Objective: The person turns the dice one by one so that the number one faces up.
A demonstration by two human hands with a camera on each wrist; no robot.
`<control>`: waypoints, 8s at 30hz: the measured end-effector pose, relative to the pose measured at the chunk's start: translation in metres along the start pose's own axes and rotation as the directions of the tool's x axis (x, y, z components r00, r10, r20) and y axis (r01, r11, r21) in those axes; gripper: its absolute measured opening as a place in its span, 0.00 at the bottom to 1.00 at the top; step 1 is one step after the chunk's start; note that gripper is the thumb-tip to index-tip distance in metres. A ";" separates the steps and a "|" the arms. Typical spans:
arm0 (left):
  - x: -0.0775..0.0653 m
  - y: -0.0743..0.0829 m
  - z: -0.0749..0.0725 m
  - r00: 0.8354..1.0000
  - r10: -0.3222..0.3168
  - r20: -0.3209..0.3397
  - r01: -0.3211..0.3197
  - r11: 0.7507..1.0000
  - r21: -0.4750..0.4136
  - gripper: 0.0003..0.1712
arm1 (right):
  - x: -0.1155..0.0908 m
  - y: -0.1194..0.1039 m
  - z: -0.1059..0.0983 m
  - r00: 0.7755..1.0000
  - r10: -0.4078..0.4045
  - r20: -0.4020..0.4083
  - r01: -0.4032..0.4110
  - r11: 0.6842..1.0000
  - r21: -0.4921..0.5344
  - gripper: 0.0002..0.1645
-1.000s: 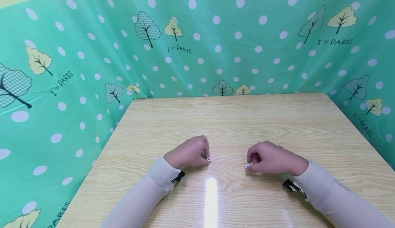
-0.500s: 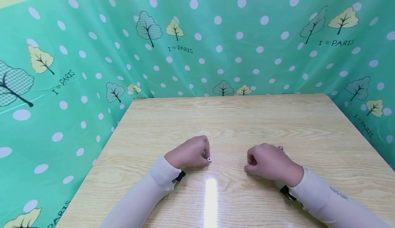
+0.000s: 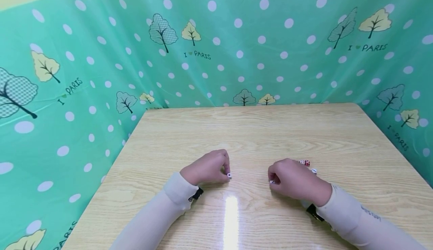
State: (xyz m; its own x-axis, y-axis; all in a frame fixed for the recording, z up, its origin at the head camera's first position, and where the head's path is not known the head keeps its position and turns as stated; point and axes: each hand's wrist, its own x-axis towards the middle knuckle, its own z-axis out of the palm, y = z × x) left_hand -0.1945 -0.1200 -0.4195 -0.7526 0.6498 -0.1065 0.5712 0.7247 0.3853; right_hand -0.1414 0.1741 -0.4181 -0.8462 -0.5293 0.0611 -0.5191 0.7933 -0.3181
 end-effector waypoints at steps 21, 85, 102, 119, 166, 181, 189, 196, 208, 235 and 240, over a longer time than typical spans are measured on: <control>-0.002 -0.001 -0.004 1.000 -0.030 -0.001 0.030 1.000 -0.006 0.08 | 0.009 0.015 -0.002 0.996 -0.085 0.038 0.071 0.958 0.278 0.12; 0.001 -0.001 0.001 1.000 0.011 -0.002 -0.011 1.000 0.011 0.09 | 0.008 0.028 0.006 0.997 -0.030 0.070 0.012 0.970 0.242 0.13; 0.000 -0.022 -0.009 0.992 -0.105 -0.073 0.108 0.994 0.033 0.04 | 0.026 0.009 0.012 0.994 -0.086 0.065 0.072 0.978 0.194 0.12; -0.007 -0.062 -0.033 0.893 -0.420 -0.160 0.431 0.901 0.043 0.08 | 0.056 -0.028 0.017 0.986 -0.161 0.042 0.157 0.984 0.087 0.08; -0.005 -0.009 -0.018 0.979 -0.181 -0.098 0.194 0.971 0.137 0.11 | 0.046 -0.027 -0.006 0.996 -0.086 0.020 0.084 0.995 0.059 0.03; -0.002 0.029 -0.002 1.000 -0.019 -0.022 0.022 0.987 0.162 0.06 | 0.012 0.025 -0.053 0.995 0.096 0.028 -0.098 0.991 0.091 0.04; -0.002 0.035 0.007 0.999 0.032 -0.044 -0.022 0.978 0.206 0.05 | 0.009 0.048 -0.070 0.982 0.177 0.073 -0.177 0.984 0.001 0.08; -0.002 0.037 0.012 0.998 0.035 -0.053 -0.021 0.970 0.243 0.05 | 0.013 0.064 -0.064 0.966 0.227 0.124 -0.226 0.974 -0.027 0.07; -0.002 0.032 0.010 0.997 0.027 -0.075 -0.008 0.967 0.255 0.07 | 0.014 0.076 -0.046 0.943 0.259 0.211 -0.256 0.966 -0.041 0.07; -0.002 0.020 0.003 0.998 -0.036 -0.056 0.046 0.982 0.186 0.08 | 0.016 0.010 -0.017 0.994 -0.039 0.104 0.048 0.995 -0.085 0.11; -0.003 0.022 0.003 0.998 -0.026 -0.050 0.036 0.980 0.195 0.07 | 0.014 0.006 -0.015 0.993 -0.071 0.097 0.079 0.994 -0.081 0.11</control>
State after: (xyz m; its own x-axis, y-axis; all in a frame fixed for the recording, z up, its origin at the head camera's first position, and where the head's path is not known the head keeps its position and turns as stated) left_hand -0.1788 -0.1047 -0.4136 -0.7829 0.6182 -0.0705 0.5970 0.7782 0.1948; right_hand -0.1584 0.1757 -0.4045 -0.7914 -0.6112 -0.0087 -0.5926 0.7706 -0.2346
